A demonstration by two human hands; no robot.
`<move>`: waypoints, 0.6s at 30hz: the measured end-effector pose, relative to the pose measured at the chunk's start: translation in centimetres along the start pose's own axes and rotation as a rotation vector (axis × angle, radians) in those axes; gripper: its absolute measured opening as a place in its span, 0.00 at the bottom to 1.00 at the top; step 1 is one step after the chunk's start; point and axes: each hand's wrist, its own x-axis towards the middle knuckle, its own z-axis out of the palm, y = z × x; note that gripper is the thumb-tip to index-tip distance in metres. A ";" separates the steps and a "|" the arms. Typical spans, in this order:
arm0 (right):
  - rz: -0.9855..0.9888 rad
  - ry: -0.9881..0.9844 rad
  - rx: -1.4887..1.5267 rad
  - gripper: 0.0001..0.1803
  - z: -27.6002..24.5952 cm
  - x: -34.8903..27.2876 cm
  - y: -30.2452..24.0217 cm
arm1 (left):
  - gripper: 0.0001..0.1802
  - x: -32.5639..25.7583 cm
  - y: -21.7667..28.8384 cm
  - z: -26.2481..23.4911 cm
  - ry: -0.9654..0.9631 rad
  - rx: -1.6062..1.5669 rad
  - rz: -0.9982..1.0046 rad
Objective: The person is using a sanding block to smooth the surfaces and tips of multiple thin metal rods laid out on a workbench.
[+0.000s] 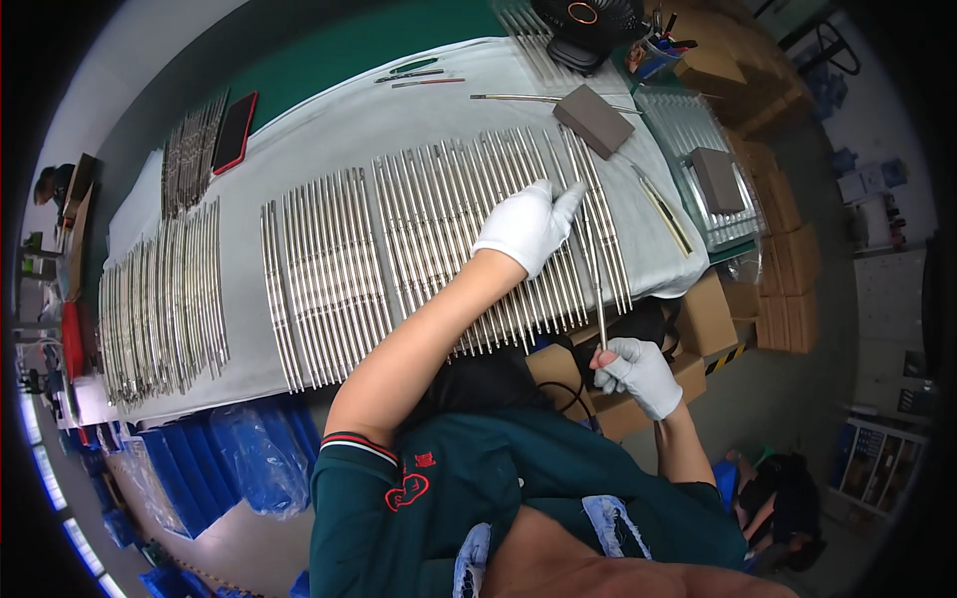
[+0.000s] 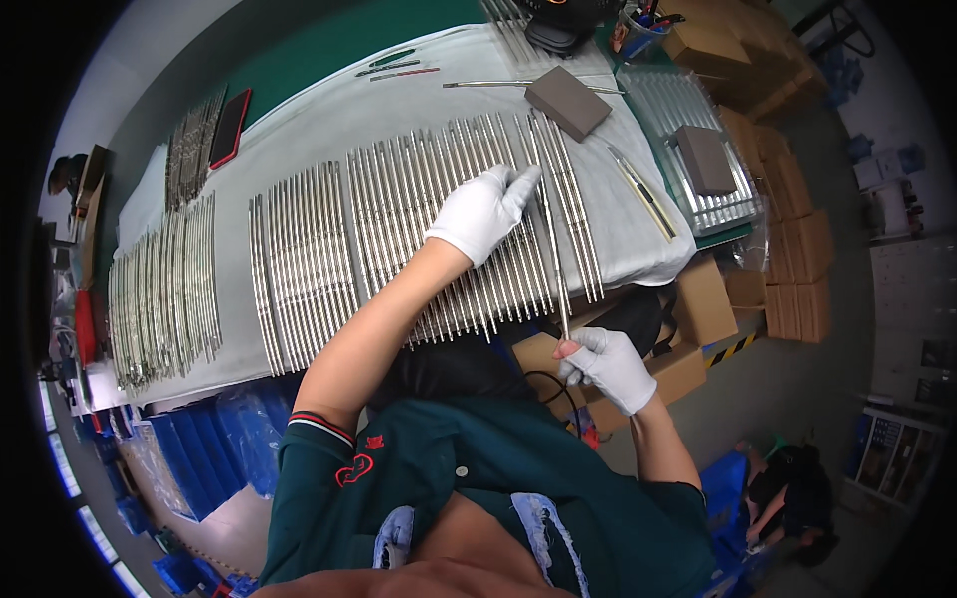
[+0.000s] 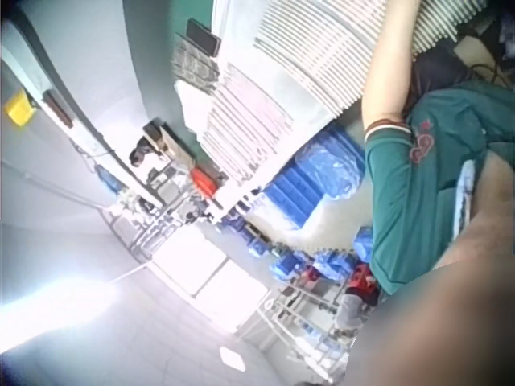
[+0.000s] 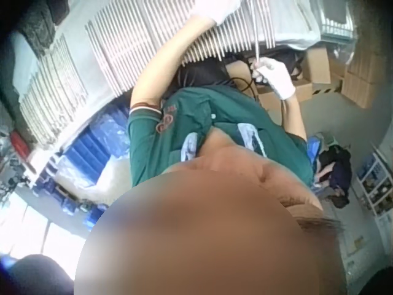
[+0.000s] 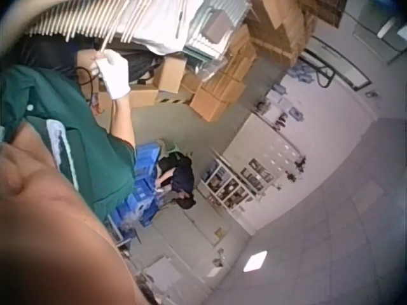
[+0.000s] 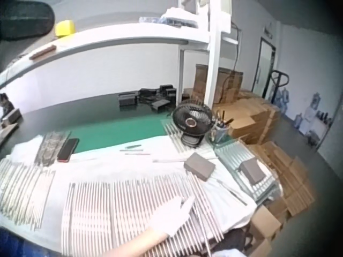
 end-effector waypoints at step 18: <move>-0.687 0.744 -1.400 0.40 -5.9 16.4 -15.9 | 0.15 -7.7 2.3 -3.7 -0.119 -1.094 -0.212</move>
